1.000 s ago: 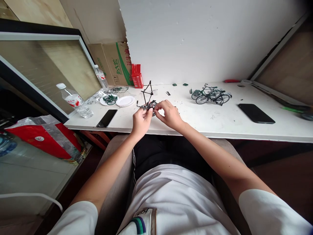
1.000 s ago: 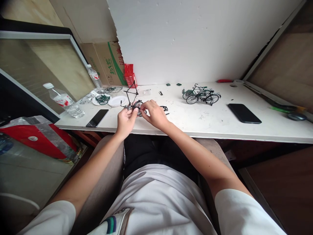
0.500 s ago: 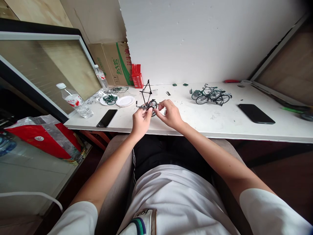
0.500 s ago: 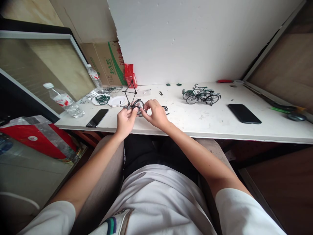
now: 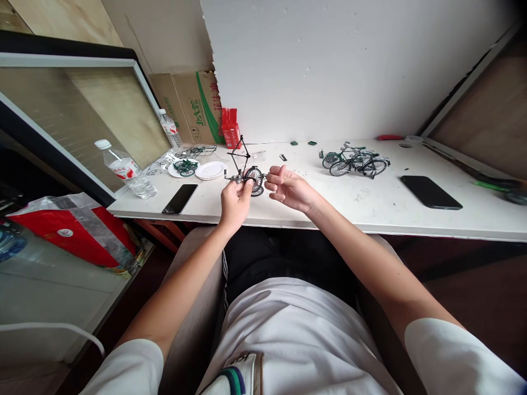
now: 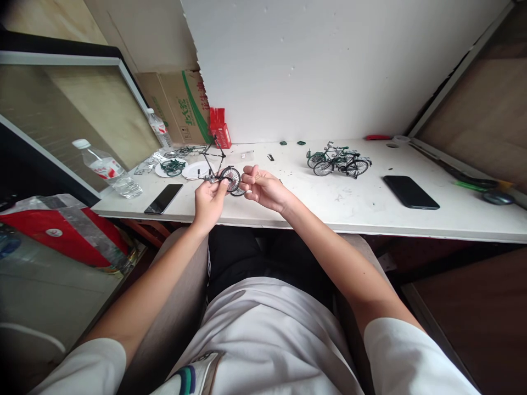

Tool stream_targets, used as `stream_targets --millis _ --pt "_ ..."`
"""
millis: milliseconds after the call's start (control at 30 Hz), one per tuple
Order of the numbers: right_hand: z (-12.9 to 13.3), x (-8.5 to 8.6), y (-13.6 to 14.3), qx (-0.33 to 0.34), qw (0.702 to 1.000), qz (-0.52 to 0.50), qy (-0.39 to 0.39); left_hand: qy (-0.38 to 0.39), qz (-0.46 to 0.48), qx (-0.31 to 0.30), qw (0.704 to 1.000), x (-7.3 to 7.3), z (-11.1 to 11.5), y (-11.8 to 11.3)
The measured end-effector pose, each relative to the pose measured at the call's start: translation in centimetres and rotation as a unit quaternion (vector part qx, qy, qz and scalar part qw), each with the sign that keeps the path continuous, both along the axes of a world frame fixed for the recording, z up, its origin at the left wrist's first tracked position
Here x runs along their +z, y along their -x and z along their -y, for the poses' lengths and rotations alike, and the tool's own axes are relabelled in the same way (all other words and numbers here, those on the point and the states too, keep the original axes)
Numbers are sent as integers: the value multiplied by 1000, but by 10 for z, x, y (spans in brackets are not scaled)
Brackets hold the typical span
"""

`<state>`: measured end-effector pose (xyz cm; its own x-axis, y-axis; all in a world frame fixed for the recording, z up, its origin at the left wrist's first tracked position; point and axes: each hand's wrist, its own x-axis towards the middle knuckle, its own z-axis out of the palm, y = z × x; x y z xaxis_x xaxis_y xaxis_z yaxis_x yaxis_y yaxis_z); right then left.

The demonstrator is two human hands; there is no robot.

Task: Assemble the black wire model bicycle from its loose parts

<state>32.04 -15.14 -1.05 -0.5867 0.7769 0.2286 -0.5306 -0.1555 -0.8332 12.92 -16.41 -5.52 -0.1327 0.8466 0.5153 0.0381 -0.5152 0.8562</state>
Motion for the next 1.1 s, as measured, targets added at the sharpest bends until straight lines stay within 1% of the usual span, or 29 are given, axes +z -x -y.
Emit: stream_targets --millis 67,167,233,333,400,433,500,567,633,700,733,767,833,933,967,1100 --pt "4 4 -1 36 999 -12 18 -2 3 -5 1000 -1 -1 0" --pt "8 6 -2 67 997 3 29 -1 10 -17 1000 -2 -2 -1" --pt "10 5 -2 88 996 9 19 1 12 -20 1000 -2 -2 -1" --pt "10 4 -1 112 993 22 -21 5 10 -25 1000 -1 -1 -1" --pt "8 3 -1 82 994 48 -51 7 8 -28 1000 -1 0 -1" --pt "5 3 -1 46 995 64 -64 7 6 -28 1000 -2 0 -1" --pt "-2 2 -4 -46 990 98 -86 8 1 -22 1000 -2 -1 -1" --pt "-10 -1 -8 -132 975 142 -106 10 -5 -17 1000 -3 -2 0" --pt "-17 -7 -11 -208 946 204 -142 12 -8 -17 1000 -4 -2 0" --pt "-20 -13 -11 -297 900 258 -188 13 -11 -19 1000 -6 -3 1" --pt "-20 -16 -10 -334 879 274 -202 13 -13 -18 1000 -6 -4 1" --pt "-20 -18 -8 -358 863 286 -213 14 -14 -17 1000 -7 -4 0" --pt "-17 -21 -3 -381 825 330 -257 15 -14 -15 1000 -8 -4 0" --pt "-9 -24 2 -394 735 413 -366 19 -11 -23 999 -8 -3 0" --pt "-7 -24 3 -392 710 433 -394 19 -11 -26 999 -8 -3 -1" --pt "0 -25 4 -372 642 485 -463 14 -14 -26 999 -9 -2 -2"
